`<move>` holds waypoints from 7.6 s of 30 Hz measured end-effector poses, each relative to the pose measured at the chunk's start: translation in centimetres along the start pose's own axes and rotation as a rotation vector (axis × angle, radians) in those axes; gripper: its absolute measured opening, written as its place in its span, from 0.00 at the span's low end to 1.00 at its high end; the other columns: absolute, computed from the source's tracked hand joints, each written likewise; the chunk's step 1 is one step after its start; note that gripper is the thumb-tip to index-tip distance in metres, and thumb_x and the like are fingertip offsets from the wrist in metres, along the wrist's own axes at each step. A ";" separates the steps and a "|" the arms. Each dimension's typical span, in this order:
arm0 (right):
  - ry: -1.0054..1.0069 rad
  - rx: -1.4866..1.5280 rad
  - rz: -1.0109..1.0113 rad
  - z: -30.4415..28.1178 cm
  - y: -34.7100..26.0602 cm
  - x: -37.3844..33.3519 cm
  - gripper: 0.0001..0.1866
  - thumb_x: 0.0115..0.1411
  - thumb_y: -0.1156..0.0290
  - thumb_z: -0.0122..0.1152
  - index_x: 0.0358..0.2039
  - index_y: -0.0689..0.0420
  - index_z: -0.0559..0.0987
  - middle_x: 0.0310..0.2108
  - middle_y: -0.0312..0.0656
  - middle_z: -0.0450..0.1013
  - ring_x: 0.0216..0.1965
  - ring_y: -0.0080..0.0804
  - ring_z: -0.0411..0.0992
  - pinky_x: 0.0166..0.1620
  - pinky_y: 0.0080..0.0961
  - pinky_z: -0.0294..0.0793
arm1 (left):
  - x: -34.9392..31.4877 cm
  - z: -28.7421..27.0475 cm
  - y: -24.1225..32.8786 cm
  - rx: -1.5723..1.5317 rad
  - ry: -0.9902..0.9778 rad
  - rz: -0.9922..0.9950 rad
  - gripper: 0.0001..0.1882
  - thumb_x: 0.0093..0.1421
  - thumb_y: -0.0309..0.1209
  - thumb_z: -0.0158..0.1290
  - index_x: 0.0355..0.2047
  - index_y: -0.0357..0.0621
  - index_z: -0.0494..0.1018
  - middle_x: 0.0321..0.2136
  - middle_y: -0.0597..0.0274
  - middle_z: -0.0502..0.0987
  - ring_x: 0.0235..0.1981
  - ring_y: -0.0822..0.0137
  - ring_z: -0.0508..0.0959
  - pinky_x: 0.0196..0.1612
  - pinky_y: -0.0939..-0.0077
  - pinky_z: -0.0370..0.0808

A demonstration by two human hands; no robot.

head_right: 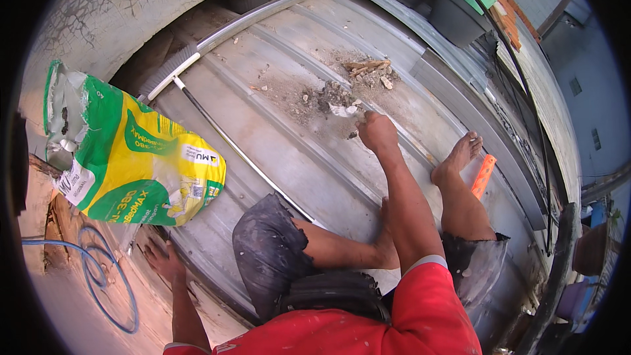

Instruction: The person sits on a corrugated metal roof and uses a hand trowel to scrape debris and dust into a pile. They occasionally use a long-handled brush to sweep the debris. A bag of construction material is visible nearby.

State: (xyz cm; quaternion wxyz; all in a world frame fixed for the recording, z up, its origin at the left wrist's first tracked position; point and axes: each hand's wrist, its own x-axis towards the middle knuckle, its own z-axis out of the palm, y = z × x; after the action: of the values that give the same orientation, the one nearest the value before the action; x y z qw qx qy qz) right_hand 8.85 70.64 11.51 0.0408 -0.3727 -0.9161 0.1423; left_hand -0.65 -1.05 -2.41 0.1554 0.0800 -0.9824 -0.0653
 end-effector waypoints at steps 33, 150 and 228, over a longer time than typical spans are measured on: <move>-0.009 0.081 -0.791 -35.1 -33.3 -7.6 0.23 0.68 0.58 0.71 0.55 0.65 0.85 0.26 0.36 0.80 0.21 0.19 0.75 0.24 0.22 0.75 | -0.5 -1.9 1.6 -0.176 0.017 -0.046 0.46 0.66 0.51 0.58 0.78 0.42 0.59 0.78 0.33 0.55 0.81 0.35 0.49 0.81 0.35 0.42; -0.201 -0.241 -0.678 -21.7 -10.5 6.3 0.21 0.73 0.54 0.66 0.38 0.62 0.89 0.21 0.44 0.76 0.24 0.31 0.70 0.35 0.40 0.72 | -13.7 -8.2 38.0 -1.318 -1.951 0.182 0.20 0.60 0.26 0.57 0.52 0.33 0.70 0.31 0.59 0.75 0.20 0.67 0.78 0.22 0.70 0.75; 0.049 -1.171 -0.580 -31.7 -27.7 -0.4 0.18 0.56 0.51 0.79 0.32 0.55 0.90 0.32 0.44 0.85 0.38 0.46 0.85 0.44 0.44 0.83 | -13.2 -5.8 39.2 -1.344 -2.150 -0.022 0.12 0.61 0.26 0.58 0.45 0.38 0.73 0.28 0.60 0.75 0.19 0.67 0.75 0.22 0.70 0.74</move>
State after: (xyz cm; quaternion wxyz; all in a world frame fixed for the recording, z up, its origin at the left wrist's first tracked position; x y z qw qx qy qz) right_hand -3.75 58.78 49.95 -0.1113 -0.0744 -0.9043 -0.4055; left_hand 8.24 39.03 5.21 -0.7089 -0.0996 -0.3850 -0.5825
